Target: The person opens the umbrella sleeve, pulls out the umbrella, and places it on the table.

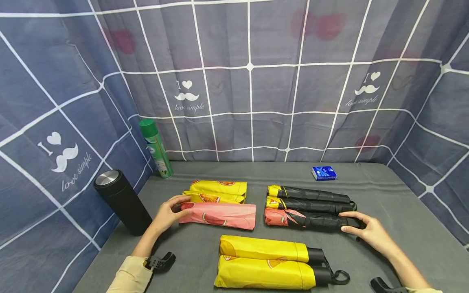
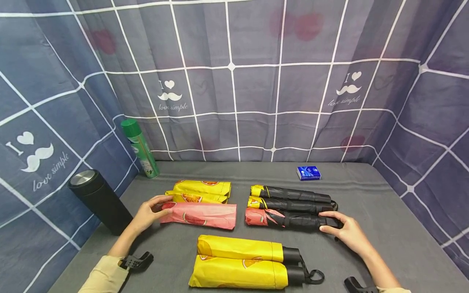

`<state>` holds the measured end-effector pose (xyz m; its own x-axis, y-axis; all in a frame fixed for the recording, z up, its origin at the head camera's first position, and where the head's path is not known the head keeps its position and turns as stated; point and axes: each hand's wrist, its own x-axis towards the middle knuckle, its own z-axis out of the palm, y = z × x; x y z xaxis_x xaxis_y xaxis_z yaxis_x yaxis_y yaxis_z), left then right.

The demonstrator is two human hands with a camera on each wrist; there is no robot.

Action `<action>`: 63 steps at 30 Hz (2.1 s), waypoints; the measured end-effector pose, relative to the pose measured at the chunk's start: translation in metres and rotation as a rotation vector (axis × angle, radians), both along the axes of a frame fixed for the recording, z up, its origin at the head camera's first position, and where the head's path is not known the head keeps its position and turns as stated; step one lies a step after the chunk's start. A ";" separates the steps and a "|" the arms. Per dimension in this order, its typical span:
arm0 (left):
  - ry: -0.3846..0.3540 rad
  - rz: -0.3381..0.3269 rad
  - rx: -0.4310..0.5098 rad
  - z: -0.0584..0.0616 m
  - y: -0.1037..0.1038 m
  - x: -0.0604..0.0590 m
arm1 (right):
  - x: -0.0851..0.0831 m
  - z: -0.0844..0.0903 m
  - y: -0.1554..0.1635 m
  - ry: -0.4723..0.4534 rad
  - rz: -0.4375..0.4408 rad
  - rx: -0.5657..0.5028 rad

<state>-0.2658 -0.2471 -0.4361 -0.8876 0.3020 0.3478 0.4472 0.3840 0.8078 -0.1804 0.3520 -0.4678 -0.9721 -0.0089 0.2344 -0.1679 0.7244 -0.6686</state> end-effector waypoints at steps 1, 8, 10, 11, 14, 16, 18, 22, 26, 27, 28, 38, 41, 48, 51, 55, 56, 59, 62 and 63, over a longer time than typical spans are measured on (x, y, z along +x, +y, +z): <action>0.018 0.014 0.005 0.003 -0.001 0.001 | -0.001 0.000 -0.001 0.009 0.001 0.004; 0.111 -0.030 0.081 0.024 0.017 0.009 | -0.001 -0.002 -0.004 0.162 0.085 -0.005; 0.093 -0.107 0.092 0.027 0.027 0.014 | -0.001 -0.003 -0.004 0.167 0.093 -0.010; 0.075 -0.156 0.102 0.028 0.031 0.016 | 0.000 -0.003 -0.004 0.164 0.096 -0.010; -0.009 -0.265 0.109 0.032 0.046 0.024 | 0.001 -0.005 -0.003 0.154 0.102 -0.004; -0.052 -0.328 0.103 0.029 0.054 0.027 | 0.001 -0.006 -0.002 0.156 0.102 0.008; -0.087 -0.373 0.071 0.024 0.060 0.029 | 0.002 -0.006 -0.002 0.161 0.095 0.022; -0.099 -0.473 -0.006 0.011 0.072 0.032 | 0.002 -0.005 -0.003 0.169 0.069 0.050; -0.078 -0.556 -0.087 0.000 0.082 0.034 | 0.000 -0.006 -0.003 0.172 0.047 0.066; -0.072 -0.576 -0.101 -0.001 0.085 0.035 | 0.000 -0.006 -0.002 0.173 0.045 0.065; -0.067 -0.594 -0.117 -0.003 0.087 0.035 | -0.001 -0.006 -0.002 0.177 0.046 0.065; -0.037 -0.755 -0.179 -0.020 0.098 0.038 | 0.001 -0.003 -0.002 0.202 0.078 0.083; -0.037 -0.752 -0.185 -0.023 0.100 0.037 | 0.002 -0.003 0.000 0.192 0.078 0.078; 0.041 -0.713 -0.347 -0.026 0.104 0.038 | 0.006 0.000 0.003 0.192 0.085 0.025; 0.090 -0.675 -0.402 -0.027 0.108 0.039 | 0.007 0.003 0.003 0.205 0.091 -0.023; 0.099 -0.607 -0.340 -0.031 0.110 0.041 | 0.011 0.012 0.002 0.202 0.086 -0.080; 0.089 -0.590 -0.308 -0.032 0.110 0.041 | 0.012 0.015 0.000 0.196 0.084 -0.091; 0.047 -0.543 -0.205 -0.031 0.110 0.041 | 0.017 0.026 -0.006 0.186 0.100 -0.122; -0.003 -0.509 -0.110 -0.027 0.110 0.041 | 0.022 0.037 -0.018 0.191 0.148 -0.154; -0.027 -0.500 -0.081 -0.024 0.110 0.041 | 0.023 0.040 -0.024 0.194 0.173 -0.169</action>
<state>-0.2246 -0.1376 -0.4605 -0.6357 0.7175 0.2849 0.5719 0.1899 0.7980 -0.1573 0.3282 -0.4275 -0.8966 -0.1158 0.4275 -0.4153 0.5552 -0.7206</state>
